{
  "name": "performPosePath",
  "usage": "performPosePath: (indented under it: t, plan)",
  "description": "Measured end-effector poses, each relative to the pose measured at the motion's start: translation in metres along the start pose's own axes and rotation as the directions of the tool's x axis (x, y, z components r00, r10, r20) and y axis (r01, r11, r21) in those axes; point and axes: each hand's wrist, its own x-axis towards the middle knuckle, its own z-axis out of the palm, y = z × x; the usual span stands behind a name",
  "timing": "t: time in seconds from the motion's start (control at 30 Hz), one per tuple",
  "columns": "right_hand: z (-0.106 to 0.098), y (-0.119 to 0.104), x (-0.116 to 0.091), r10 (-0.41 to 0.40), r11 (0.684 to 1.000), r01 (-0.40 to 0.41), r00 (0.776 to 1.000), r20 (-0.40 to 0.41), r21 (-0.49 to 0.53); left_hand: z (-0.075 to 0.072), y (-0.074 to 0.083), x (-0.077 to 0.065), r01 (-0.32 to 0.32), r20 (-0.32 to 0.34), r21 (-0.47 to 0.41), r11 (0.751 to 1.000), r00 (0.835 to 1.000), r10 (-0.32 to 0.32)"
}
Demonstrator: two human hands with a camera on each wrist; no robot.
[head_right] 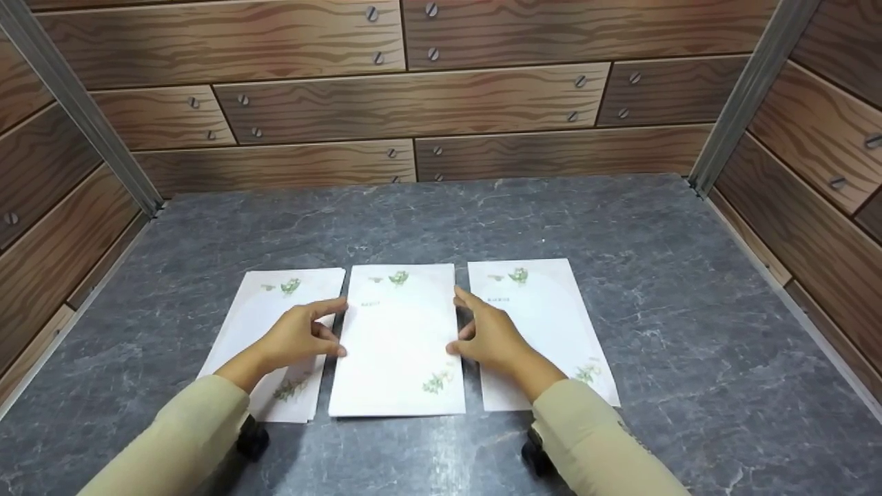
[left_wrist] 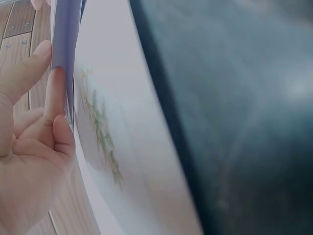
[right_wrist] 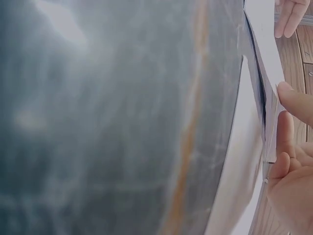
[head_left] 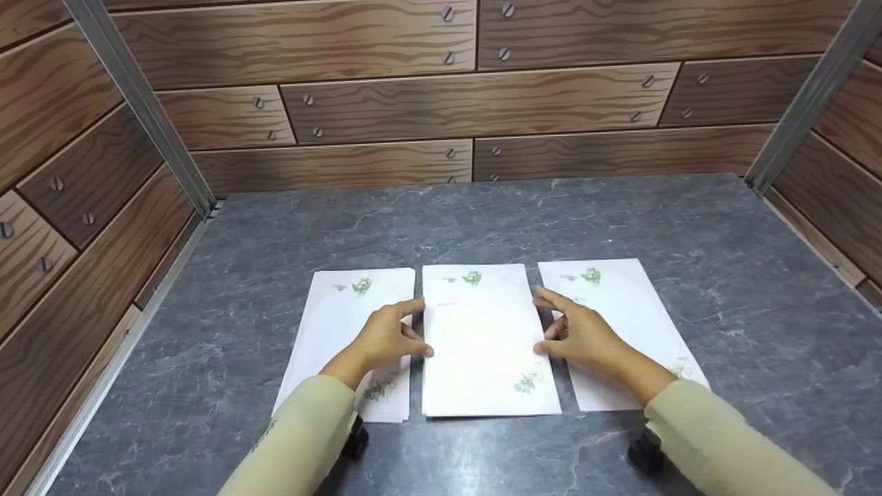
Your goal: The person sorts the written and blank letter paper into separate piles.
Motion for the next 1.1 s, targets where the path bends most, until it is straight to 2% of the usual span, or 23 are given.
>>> performPosePath:
  t: [0.27,0.5,0.6,0.7,0.83,0.93,1.1]
  plan:
    - [-0.0001,-0.0004,0.0011,0.069,0.995,-0.068,0.998,-0.009,0.077,0.0003,0.0000,0.0023,0.074,-0.036,-0.074,0.995,0.996,-0.077]
    - [0.0014,0.0014,0.0008,0.088,0.984,-0.084,0.996,-0.017,0.155,0.0001,-0.0022,0.0037,0.078,-0.056,-0.134,0.988,0.995,-0.086]
    - [0.0024,0.0003,0.0012,0.096,0.984,-0.089,0.995,-0.034,0.152,0.0006,-0.0017,0.0034,0.079,-0.073,-0.171,0.982,0.993,-0.093]
    - [0.0031,-0.0002,0.0023,0.099,0.985,-0.091,0.994,-0.051,0.149,0.0018,-0.0010,0.0037,0.076,-0.094,-0.171,0.982,0.991,-0.093]
    - [0.0038,0.0004,0.0041,0.102,0.973,-0.087,0.993,-0.062,0.214,0.0031,-0.0001,0.0043,0.073,-0.112,-0.164,0.984,0.990,-0.092]
    - [0.0045,0.0007,0.0050,0.107,0.961,-0.089,0.993,-0.056,0.262,0.0034,0.0002,0.0046,0.087,-0.113,-0.168,0.982,0.988,-0.107]
    - [0.0049,0.0005,0.0056,0.106,0.955,-0.090,0.994,-0.041,0.283,0.0025,0.0010,0.0045,0.106,-0.124,-0.184,0.977,0.984,-0.130]
